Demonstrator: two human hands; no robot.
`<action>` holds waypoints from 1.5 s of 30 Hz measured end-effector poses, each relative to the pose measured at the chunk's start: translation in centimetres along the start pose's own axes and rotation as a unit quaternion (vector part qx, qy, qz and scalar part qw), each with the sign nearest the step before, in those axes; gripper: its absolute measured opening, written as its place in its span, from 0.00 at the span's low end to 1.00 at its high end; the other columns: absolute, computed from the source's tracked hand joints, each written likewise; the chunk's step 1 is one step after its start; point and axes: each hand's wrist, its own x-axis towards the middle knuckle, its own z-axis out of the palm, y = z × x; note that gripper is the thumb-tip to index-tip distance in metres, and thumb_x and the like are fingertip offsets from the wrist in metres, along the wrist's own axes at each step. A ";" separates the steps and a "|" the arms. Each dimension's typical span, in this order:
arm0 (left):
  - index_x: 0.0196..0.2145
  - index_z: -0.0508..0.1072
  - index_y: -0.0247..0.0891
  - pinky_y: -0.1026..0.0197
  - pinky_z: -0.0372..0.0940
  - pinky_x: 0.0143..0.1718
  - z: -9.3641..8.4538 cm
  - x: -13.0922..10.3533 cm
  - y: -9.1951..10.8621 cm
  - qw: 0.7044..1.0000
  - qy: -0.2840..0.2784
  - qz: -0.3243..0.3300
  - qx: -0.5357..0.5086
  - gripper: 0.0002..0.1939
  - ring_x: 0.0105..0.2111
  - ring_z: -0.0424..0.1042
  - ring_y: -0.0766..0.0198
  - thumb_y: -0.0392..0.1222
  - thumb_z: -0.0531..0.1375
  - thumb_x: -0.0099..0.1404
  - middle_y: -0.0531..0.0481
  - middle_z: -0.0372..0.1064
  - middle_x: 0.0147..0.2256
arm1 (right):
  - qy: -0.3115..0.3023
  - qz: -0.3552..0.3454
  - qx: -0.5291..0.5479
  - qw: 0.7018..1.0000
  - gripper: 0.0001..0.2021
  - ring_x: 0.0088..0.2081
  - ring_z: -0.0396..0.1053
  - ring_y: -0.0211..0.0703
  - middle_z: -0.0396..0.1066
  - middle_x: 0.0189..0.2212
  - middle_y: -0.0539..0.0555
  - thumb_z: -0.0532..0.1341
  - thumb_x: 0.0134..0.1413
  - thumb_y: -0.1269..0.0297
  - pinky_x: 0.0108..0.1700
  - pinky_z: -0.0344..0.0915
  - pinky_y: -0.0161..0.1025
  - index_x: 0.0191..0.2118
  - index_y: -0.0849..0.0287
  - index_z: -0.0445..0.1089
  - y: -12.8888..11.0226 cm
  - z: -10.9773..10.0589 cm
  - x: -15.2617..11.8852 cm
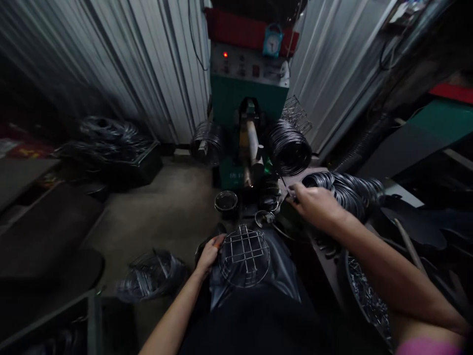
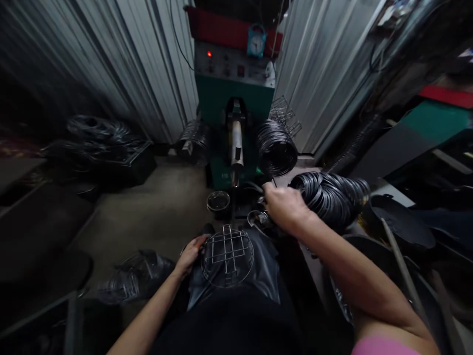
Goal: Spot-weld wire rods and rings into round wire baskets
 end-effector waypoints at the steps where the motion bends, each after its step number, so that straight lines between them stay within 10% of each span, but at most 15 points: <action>1: 0.42 0.74 0.31 0.66 0.58 0.24 0.0 0.1 0.0 1.000 -0.006 -0.006 -0.014 0.36 0.22 0.65 0.67 0.67 0.56 0.49 0.53 0.69 0.21 | -0.009 -0.039 0.054 0.998 0.16 0.35 0.72 0.50 0.74 0.30 0.56 0.61 0.53 0.61 0.37 0.61 0.38 0.48 0.60 0.65 -1.5 0.5 -0.5; 6: 0.43 0.74 0.29 0.67 0.44 0.17 -0.5 0.4 -0.4 0.997 -0.026 -0.022 -0.065 0.39 0.15 0.54 0.72 0.69 0.53 0.51 0.59 0.55 0.13 | -0.058 -0.176 0.355 0.916 0.13 0.37 0.72 0.42 0.75 0.36 0.51 0.56 0.57 0.63 0.38 0.63 0.34 0.47 0.55 0.69 -7.1 6.2 -1.0; 14: 0.37 0.75 0.29 0.68 0.44 0.17 -1.4 -0.7 -0.6 0.985 -0.031 -0.064 -0.155 0.36 0.17 0.59 0.72 0.68 0.56 0.48 0.51 0.65 0.20 | -0.076 0.066 0.498 0.861 0.06 0.36 0.70 0.44 0.74 0.28 0.51 0.58 0.49 0.70 0.40 0.64 0.37 0.30 0.59 0.74 -3.4 20.3 -0.8; 22: 0.42 0.74 0.31 0.69 0.50 0.17 -0.9 -2.4 -0.9 0.992 -0.006 -0.039 -0.123 0.33 0.21 0.61 0.71 0.60 0.64 0.44 0.52 0.68 0.24 | -0.136 0.273 0.744 0.594 0.20 0.13 0.50 0.28 0.61 0.15 0.43 0.65 0.43 0.59 0.14 0.45 0.27 0.44 0.60 0.71 -1.2 25.7 -4.2; 25: 0.44 0.73 0.32 0.70 0.50 0.17 -1.4 -2.8 -1.1 0.991 -0.009 -0.064 -0.115 0.33 0.22 0.62 0.70 0.58 0.64 0.45 0.51 0.69 0.26 | -0.155 0.300 0.759 0.556 0.23 0.12 0.48 0.27 0.60 0.13 0.42 0.66 0.42 0.58 0.13 0.42 0.26 0.46 0.60 0.70 -1.0 27.6 -5.3; 29: 0.51 0.69 0.33 0.70 0.51 0.18 -1.9 -3.2 -0.8 0.994 -0.038 -0.080 -0.072 0.35 0.19 0.59 0.73 0.54 0.64 0.48 0.55 0.66 0.22 | -0.088 0.246 0.734 0.627 0.20 0.29 0.71 0.38 0.75 0.30 0.51 0.64 0.44 0.59 0.29 0.67 0.32 0.46 0.57 0.71 -1.0 29.0 -5.6; 33: 0.57 0.62 0.34 0.69 0.51 0.18 -2.1 -3.3 -0.7 0.994 -0.076 -0.081 0.001 0.38 0.15 0.56 0.74 0.51 0.63 0.51 0.56 0.68 0.22 | -0.076 0.184 0.666 0.719 0.18 0.49 0.69 0.46 0.73 0.46 0.54 0.60 0.48 0.60 0.52 0.63 0.42 0.46 0.57 0.72 -0.7 29.5 -4.9; 40: 0.50 0.71 0.34 0.55 0.59 0.53 -2.2 -2.0 -2.2 0.983 -0.058 0.044 0.167 0.28 0.50 0.67 0.52 0.50 0.58 0.52 0.44 0.70 0.49 | -0.099 0.112 0.568 0.809 0.17 0.49 0.69 0.48 0.74 0.45 0.54 0.60 0.48 0.68 0.55 0.60 0.46 0.47 0.58 0.73 0.5 29.4 -4.0; 45: 0.53 0.68 0.36 0.53 0.57 0.54 -3.2 -1.1 -2.6 0.953 -0.105 0.064 0.277 0.27 0.49 0.68 0.54 0.47 0.54 0.56 0.44 0.71 0.47 | -0.135 0.097 0.523 0.836 0.18 0.48 0.70 0.51 0.75 0.42 0.54 0.64 0.43 0.71 0.54 0.61 0.47 0.44 0.57 0.75 1.1 29.4 -3.3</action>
